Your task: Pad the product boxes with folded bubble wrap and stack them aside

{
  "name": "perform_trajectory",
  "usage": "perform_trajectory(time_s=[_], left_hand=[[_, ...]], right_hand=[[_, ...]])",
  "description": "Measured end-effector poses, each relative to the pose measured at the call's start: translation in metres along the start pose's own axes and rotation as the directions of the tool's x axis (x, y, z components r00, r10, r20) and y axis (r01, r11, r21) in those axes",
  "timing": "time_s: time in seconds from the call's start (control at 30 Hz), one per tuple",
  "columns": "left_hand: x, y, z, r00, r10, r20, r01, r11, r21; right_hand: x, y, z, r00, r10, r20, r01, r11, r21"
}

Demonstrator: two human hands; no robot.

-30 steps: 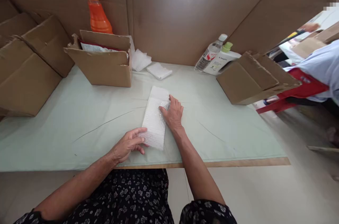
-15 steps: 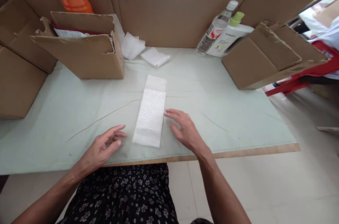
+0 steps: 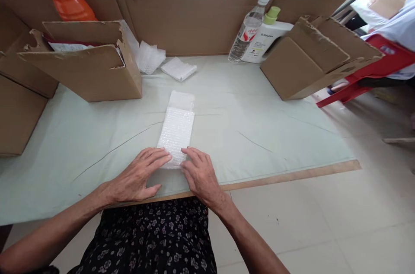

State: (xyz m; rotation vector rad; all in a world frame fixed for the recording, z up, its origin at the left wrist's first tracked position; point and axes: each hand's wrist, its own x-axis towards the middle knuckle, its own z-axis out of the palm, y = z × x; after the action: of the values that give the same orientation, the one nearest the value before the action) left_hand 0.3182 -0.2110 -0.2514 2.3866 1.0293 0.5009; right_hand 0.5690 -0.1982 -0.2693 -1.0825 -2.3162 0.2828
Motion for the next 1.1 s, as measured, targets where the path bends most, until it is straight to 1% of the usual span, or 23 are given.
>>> perform_trajectory(time_s=[0.07, 0.1, 0.17, 0.2, 0.27, 0.3, 0.33, 0.37, 0.43, 0.5, 0.53, 0.6, 0.67, 0.73, 0.8, 0.87, 0.9, 0.93, 1.0, 1.03, 1.07, 1.1], left_hand=[[0.005, 0.0, -0.002, 0.992, -0.039, -0.124, 0.031, 0.997, -0.066], [0.01, -0.001, -0.003, 0.978, -0.09, -0.187, 0.072, 0.993, -0.099], [0.026, -0.006, -0.005, 0.936, -0.221, -0.275, 0.185, 0.971, -0.153], [0.035, -0.009, -0.007, 0.914, -0.282, -0.292, 0.242, 0.956, -0.167], [0.055, -0.018, -0.008, 0.888, -0.373, -0.268, 0.339, 0.926, -0.166], [0.063, -0.023, -0.008, 0.885, -0.402, -0.235, 0.374, 0.914, -0.155], [0.07, -0.028, -0.007, 0.885, -0.421, -0.2, 0.399, 0.906, -0.14], [0.075, -0.032, -0.006, 0.889, -0.426, -0.169, 0.41, 0.904, -0.122], [0.081, -0.038, -0.002, 0.907, -0.397, -0.142, 0.39, 0.917, -0.08], [0.081, -0.041, 0.002, 0.919, -0.35, -0.182, 0.352, 0.936, -0.023], [0.079, -0.041, 0.003, 0.92, -0.323, -0.222, 0.333, 0.943, 0.007], [0.07, -0.039, 0.002, 0.92, -0.24, -0.309, 0.269, 0.962, 0.055], [0.057, -0.034, -0.001, 0.928, -0.12, -0.353, 0.159, 0.984, 0.081], [0.042, -0.026, -0.002, 0.946, -0.024, -0.323, 0.054, 0.995, 0.086], [0.028, -0.018, 0.0, 0.957, -0.006, -0.292, 0.026, 0.998, 0.063], [0.02, -0.013, 0.003, 0.95, -0.077, -0.301, 0.079, 0.997, -0.007], [0.018, -0.012, 0.003, 0.941, -0.14, -0.307, 0.129, 0.99, -0.058], [0.018, -0.012, 0.004, 0.929, -0.216, -0.3, 0.19, 0.975, -0.112], [0.022, -0.015, 0.004, 0.897, -0.365, -0.247, 0.326, 0.927, -0.186], [0.027, -0.018, 0.003, 0.881, -0.417, -0.222, 0.379, 0.905, -0.194], [0.031, -0.021, 0.003, 0.87, -0.445, -0.211, 0.411, 0.892, -0.187], [0.037, -0.025, 0.004, 0.866, -0.452, -0.213, 0.423, 0.89, -0.168]], right_hand=[[0.009, 0.004, -0.004, 0.995, 0.102, -0.006, -0.101, 0.987, 0.128], [0.013, 0.007, -0.006, 0.989, 0.147, -0.01, -0.143, 0.974, 0.176], [0.021, 0.012, -0.008, 0.974, 0.221, -0.052, -0.204, 0.952, 0.227], [0.023, 0.014, -0.009, 0.963, 0.25, -0.099, -0.222, 0.948, 0.229], [0.023, 0.014, -0.011, 0.942, 0.26, -0.21, -0.223, 0.957, 0.183], [0.022, 0.012, -0.012, 0.941, 0.228, -0.25, -0.198, 0.97, 0.139], [0.021, 0.009, -0.012, 0.949, 0.175, -0.261, -0.157, 0.984, 0.087], [0.019, 0.006, -0.012, 0.964, 0.114, -0.241, -0.108, 0.993, 0.036], [0.018, 0.002, -0.008, 0.993, 0.019, -0.12, -0.025, 0.998, -0.053], [0.02, 0.003, -0.001, 0.999, -0.028, 0.018, 0.031, 0.991, -0.127], [0.023, 0.006, 0.004, 0.997, -0.045, 0.059, 0.054, 0.986, -0.155], [0.029, 0.014, 0.012, 0.994, -0.081, 0.079, 0.095, 0.978, -0.187], [0.034, 0.021, 0.015, 0.993, -0.103, 0.06, 0.112, 0.979, -0.171], [0.039, 0.024, 0.012, 0.994, -0.081, 0.078, 0.09, 0.99, -0.108], [0.04, 0.022, 0.006, 0.989, -0.028, 0.143, 0.029, 1.0, -0.004], [0.039, 0.016, -0.002, 0.976, 0.02, 0.219, -0.044, 0.993, 0.107], [0.038, 0.012, -0.006, 0.974, 0.041, 0.221, -0.073, 0.987, 0.141], [0.036, 0.008, -0.011, 0.98, 0.064, 0.188, -0.093, 0.984, 0.15], [0.032, 0.0, -0.017, 0.994, 0.108, 0.032, -0.111, 0.988, 0.104], [0.03, -0.004, -0.019, 0.993, 0.107, -0.05, -0.103, 0.993, 0.065], [0.028, -0.007, -0.019, 0.991, 0.086, -0.099, -0.084, 0.996, 0.027], [0.027, -0.009, -0.018, 0.993, 0.052, -0.102, -0.053, 0.999, -0.008]])
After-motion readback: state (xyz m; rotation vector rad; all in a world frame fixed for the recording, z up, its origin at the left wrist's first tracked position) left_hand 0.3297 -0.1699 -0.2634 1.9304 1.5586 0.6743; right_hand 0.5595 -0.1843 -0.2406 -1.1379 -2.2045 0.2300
